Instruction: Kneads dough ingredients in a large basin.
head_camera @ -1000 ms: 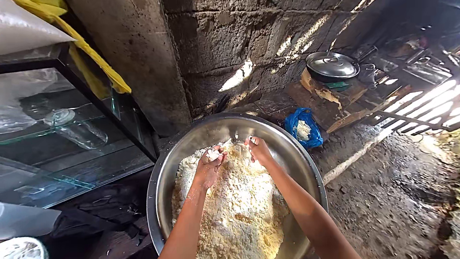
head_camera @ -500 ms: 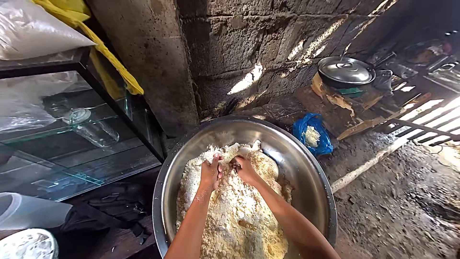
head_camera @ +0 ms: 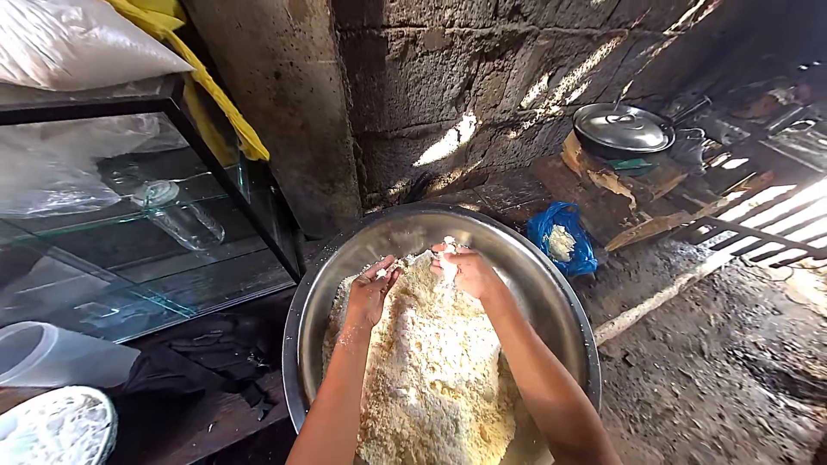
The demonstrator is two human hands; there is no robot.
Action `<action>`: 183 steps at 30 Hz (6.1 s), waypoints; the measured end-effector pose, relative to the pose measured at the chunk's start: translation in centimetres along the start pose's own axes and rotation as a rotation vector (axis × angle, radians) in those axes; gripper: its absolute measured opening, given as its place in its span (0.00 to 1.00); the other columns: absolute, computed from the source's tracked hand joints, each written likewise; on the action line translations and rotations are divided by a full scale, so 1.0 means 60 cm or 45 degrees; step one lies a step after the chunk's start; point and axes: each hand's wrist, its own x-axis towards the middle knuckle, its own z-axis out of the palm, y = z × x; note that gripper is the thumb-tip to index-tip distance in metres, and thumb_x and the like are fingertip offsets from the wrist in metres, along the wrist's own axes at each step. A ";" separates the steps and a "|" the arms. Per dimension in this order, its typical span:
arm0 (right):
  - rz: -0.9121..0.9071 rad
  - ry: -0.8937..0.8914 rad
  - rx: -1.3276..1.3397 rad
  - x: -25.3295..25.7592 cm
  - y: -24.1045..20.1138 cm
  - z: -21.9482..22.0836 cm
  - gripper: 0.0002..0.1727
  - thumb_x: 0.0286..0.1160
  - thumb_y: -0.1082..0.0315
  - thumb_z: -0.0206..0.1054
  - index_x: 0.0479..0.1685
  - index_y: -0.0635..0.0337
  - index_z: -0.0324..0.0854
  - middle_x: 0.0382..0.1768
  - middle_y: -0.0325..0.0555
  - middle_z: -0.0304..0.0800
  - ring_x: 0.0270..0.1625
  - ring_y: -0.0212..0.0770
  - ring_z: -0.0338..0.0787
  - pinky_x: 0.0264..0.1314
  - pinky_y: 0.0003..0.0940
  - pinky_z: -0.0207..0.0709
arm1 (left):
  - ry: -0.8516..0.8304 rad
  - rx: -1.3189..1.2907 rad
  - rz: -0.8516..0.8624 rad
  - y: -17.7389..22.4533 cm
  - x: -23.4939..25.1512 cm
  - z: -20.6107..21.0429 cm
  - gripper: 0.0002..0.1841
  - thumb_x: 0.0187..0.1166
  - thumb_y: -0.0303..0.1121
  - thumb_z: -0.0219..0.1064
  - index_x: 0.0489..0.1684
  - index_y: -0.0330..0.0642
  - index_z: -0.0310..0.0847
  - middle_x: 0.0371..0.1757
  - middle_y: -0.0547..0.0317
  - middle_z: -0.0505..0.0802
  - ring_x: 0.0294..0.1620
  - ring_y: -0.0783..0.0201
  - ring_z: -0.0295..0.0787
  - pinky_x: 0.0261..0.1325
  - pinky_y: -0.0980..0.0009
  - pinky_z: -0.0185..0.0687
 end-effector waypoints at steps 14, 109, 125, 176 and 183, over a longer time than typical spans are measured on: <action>0.026 0.380 -0.247 0.001 0.003 -0.009 0.27 0.92 0.43 0.49 0.40 0.58 0.77 0.14 0.34 0.67 0.09 0.27 0.62 0.12 0.22 0.61 | 0.116 0.130 -0.103 0.012 -0.011 0.011 0.31 0.95 0.50 0.39 0.44 0.32 0.83 0.12 0.63 0.76 0.07 0.72 0.66 0.12 0.78 0.66; -0.122 0.149 -0.668 -0.031 0.006 -0.001 0.17 0.92 0.63 0.52 0.58 0.62 0.85 0.26 0.41 0.82 0.17 0.29 0.72 0.19 0.25 0.68 | -0.120 0.594 -0.281 0.002 0.001 0.003 0.15 0.93 0.28 0.49 0.67 0.38 0.78 0.38 0.58 0.91 0.25 0.71 0.80 0.28 0.76 0.73; -0.066 0.341 -0.630 -0.003 -0.037 -0.076 0.12 0.86 0.62 0.65 0.49 0.63 0.87 0.22 0.40 0.84 0.13 0.26 0.70 0.14 0.20 0.62 | 0.248 0.088 0.170 0.017 0.007 -0.008 0.11 0.86 0.18 0.55 0.62 0.27 0.76 0.46 0.47 0.94 0.38 0.62 0.95 0.44 0.69 0.92; 0.207 0.437 -0.661 0.041 -0.017 -0.190 0.29 0.92 0.50 0.55 0.72 0.69 0.75 0.54 0.58 0.91 0.50 0.45 0.93 0.54 0.40 0.87 | 0.009 0.795 0.099 -0.021 0.004 0.007 0.14 0.92 0.32 0.54 0.60 0.33 0.81 0.62 0.45 0.89 0.63 0.60 0.85 0.67 0.62 0.78; 0.100 0.656 -1.661 0.188 0.108 -0.048 0.40 0.79 0.50 0.65 0.86 0.65 0.63 0.72 0.73 0.78 0.72 0.71 0.81 0.72 0.68 0.74 | -0.012 0.831 0.130 -0.034 0.006 0.005 0.13 0.90 0.30 0.57 0.60 0.31 0.81 0.61 0.45 0.88 0.59 0.60 0.86 0.64 0.63 0.81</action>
